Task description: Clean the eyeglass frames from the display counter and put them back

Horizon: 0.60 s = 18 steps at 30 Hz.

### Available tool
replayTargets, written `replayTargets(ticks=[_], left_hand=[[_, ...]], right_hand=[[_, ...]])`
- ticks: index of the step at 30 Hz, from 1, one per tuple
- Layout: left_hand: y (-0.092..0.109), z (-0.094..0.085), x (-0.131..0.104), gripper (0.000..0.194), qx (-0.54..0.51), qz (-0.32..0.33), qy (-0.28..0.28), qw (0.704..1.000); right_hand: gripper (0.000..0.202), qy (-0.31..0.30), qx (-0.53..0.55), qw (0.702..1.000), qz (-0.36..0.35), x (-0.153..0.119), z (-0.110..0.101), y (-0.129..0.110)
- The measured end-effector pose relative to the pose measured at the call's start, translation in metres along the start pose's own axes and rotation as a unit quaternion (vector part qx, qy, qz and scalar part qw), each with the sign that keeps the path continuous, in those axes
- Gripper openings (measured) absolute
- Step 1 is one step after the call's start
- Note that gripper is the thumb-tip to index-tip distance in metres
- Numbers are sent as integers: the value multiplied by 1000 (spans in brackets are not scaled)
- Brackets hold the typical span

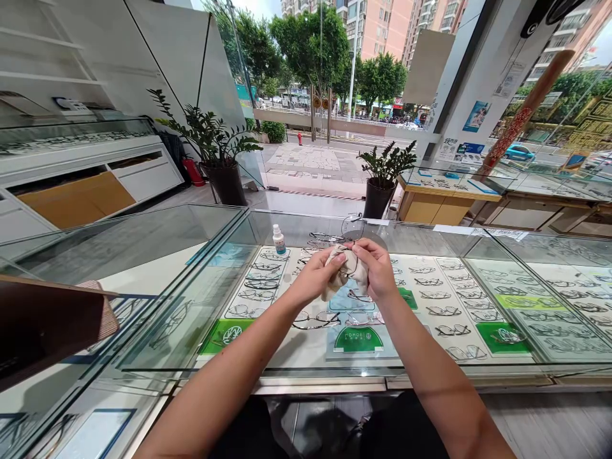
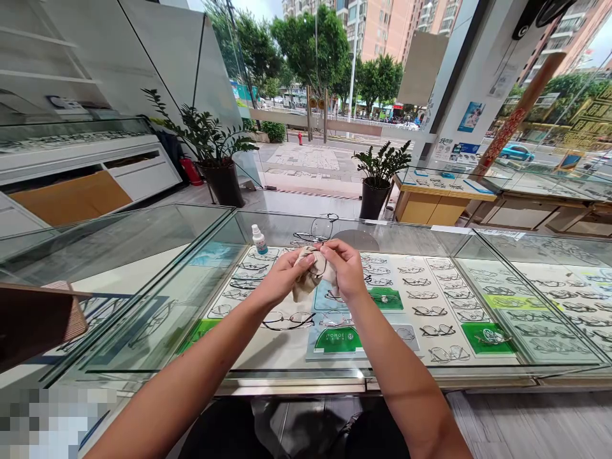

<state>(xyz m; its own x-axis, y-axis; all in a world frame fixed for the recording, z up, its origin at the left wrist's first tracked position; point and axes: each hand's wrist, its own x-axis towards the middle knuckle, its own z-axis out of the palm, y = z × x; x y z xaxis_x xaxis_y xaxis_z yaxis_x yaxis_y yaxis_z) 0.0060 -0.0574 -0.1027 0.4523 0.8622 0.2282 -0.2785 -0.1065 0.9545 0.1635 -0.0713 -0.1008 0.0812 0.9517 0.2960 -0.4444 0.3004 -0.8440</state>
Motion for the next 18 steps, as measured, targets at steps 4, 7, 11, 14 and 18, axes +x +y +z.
replayTargets(ticks=[4, 7, 11, 14, 18], left_hand=[[4, 1, -1, 59, -7, -27, -17, 999], [4, 5, -1, 60, -22, -17, 13, 1000], [1, 6, 1, 59, -16, -4, 44, 999], [1, 4, 3, 57, -6, 5, 41, 999], [1, -1, 4, 53, 12, 16, 52, 998]], right_hand=[[14, 18, 20, 1000, 10, 0, 1, 4], [19, 3, 5, 1000, 17, -2, 4, 5], [23, -22, -18, 1000, 5, -4, 5, 6], [24, -12, -1, 1000, 15, -4, 5, 6], [26, 19, 19, 999, 41, -1, 4, 4]])
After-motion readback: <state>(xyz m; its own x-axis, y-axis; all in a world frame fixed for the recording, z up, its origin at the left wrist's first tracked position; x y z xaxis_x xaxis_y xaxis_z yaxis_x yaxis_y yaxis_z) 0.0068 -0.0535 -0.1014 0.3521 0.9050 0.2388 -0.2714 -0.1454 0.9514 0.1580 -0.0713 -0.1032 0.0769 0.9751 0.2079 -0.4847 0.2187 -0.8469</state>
